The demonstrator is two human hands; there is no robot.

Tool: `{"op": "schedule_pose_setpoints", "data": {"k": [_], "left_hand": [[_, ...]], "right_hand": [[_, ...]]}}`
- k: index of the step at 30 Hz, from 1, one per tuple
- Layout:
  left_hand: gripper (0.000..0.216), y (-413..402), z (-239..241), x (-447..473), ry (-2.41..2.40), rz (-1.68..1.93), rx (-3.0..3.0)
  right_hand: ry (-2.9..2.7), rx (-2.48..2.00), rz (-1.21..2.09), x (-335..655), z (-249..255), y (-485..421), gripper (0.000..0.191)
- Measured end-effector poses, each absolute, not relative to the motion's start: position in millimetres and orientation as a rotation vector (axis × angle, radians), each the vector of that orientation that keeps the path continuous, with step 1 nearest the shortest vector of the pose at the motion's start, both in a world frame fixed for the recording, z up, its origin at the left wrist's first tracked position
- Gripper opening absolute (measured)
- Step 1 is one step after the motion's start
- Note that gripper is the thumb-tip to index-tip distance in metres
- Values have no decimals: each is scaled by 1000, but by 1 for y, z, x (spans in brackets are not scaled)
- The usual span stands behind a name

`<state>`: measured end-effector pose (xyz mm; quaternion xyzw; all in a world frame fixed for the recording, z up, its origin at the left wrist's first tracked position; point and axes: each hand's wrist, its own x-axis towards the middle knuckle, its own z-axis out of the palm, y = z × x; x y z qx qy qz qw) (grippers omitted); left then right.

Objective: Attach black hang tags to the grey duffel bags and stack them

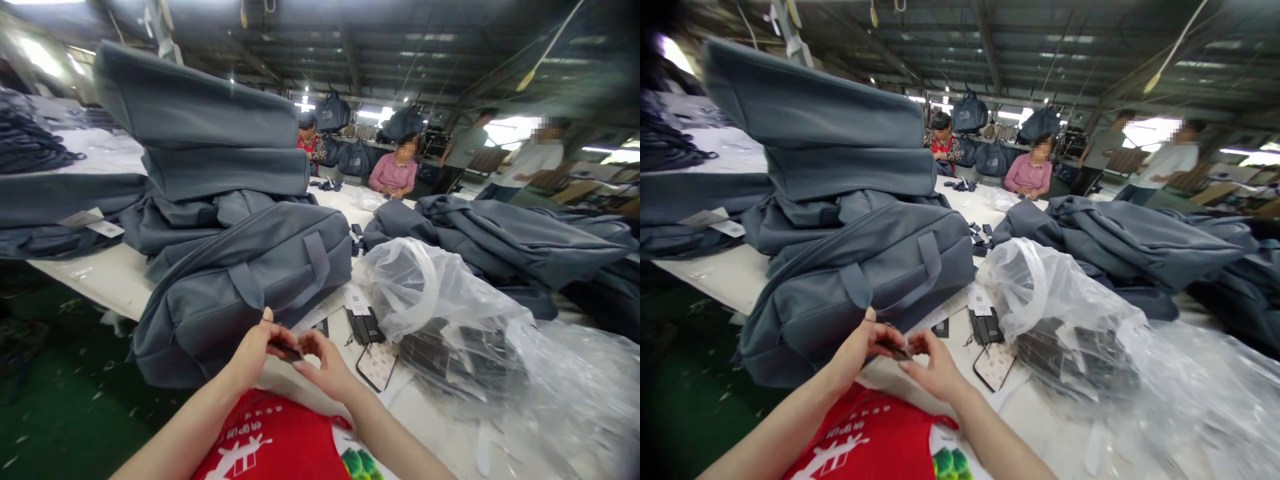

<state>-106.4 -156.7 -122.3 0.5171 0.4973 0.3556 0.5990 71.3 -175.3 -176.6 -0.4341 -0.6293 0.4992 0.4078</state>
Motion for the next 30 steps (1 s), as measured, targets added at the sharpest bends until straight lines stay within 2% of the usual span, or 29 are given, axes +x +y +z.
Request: {"op": "schedule_pose_setpoints", "data": {"k": [2,5,7,10,12,14,18,23,26,27,30], "left_hand": [[71,-164,-114,-121,1307,763,1496],[62,-174,-89,-152,1506,590,1820],[59,-174,-68,-178,1723,565,1921],[58,-158,-35,-217,2064,662,1982],[56,-140,-16,-236,2149,660,2016],[53,-119,-1,-244,2160,601,2074],[47,-85,13,-235,2150,445,2229],[36,-61,10,-224,2007,325,2425],[18,-57,8,-232,1879,282,2493],[14,-58,8,-236,1837,274,2510],[28,-66,4,-242,1724,342,2625]], "right_hand": [[-1657,-988,1281,68,-166,-172,31],[-1895,-997,1196,54,-161,-159,18],[-1917,-1033,1055,42,-161,-141,16],[-1667,-1018,775,26,-147,-100,27],[-1592,-888,714,16,-123,-70,35],[-1664,-731,787,3,-93,-45,36],[-1929,-584,831,-30,-40,-18,23],[-2502,-352,273,-58,-16,-11,25],[-2655,-465,-82,-56,-13,0,14],[-2642,-541,-121,-52,-12,5,20],[-2598,-756,-81,-39,-11,25,32]]}}
